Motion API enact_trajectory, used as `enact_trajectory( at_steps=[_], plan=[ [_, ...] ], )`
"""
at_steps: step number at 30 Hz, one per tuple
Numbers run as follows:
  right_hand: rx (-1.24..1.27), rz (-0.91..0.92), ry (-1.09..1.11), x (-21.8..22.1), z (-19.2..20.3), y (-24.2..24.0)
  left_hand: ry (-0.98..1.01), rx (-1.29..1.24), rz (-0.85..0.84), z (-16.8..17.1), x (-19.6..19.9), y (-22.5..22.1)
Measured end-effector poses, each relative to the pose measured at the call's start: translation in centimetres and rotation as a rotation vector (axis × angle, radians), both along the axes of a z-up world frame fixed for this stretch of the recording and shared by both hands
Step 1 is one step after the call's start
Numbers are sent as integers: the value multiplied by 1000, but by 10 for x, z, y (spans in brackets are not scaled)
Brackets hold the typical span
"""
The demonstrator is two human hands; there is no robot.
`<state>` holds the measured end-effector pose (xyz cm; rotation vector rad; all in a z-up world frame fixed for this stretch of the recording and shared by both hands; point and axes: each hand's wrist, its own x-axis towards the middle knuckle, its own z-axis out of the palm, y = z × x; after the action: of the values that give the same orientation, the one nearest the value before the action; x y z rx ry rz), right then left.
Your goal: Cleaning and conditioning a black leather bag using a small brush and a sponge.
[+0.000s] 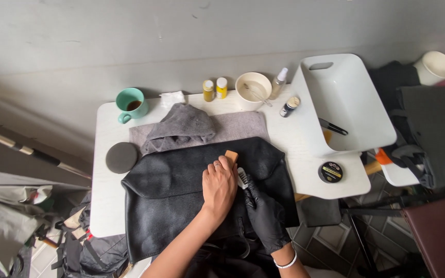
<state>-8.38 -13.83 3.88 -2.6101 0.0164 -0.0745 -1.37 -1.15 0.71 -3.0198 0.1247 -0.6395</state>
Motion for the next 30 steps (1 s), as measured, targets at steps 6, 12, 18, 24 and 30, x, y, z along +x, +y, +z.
enact_trajectory(
  at_steps=[6, 12, 18, 24, 30],
  plan=[
    [151, 45, 3, 2, 18, 5, 19, -81, -40, -2, 5, 4],
    [92, 89, -11, 24, 13, 19, 77, -119, 12, -2, -15, 27],
    [45, 90, -27, 40, -2, 32, 169, -89, 87, 1, -64, 61],
    [75, 129, 6, 42, 1, 33, 125, -117, 166, -6, -60, 64],
    [195, 133, 56, 13, 24, 34, 24, -49, 132, -3, -21, 52]
  ],
)
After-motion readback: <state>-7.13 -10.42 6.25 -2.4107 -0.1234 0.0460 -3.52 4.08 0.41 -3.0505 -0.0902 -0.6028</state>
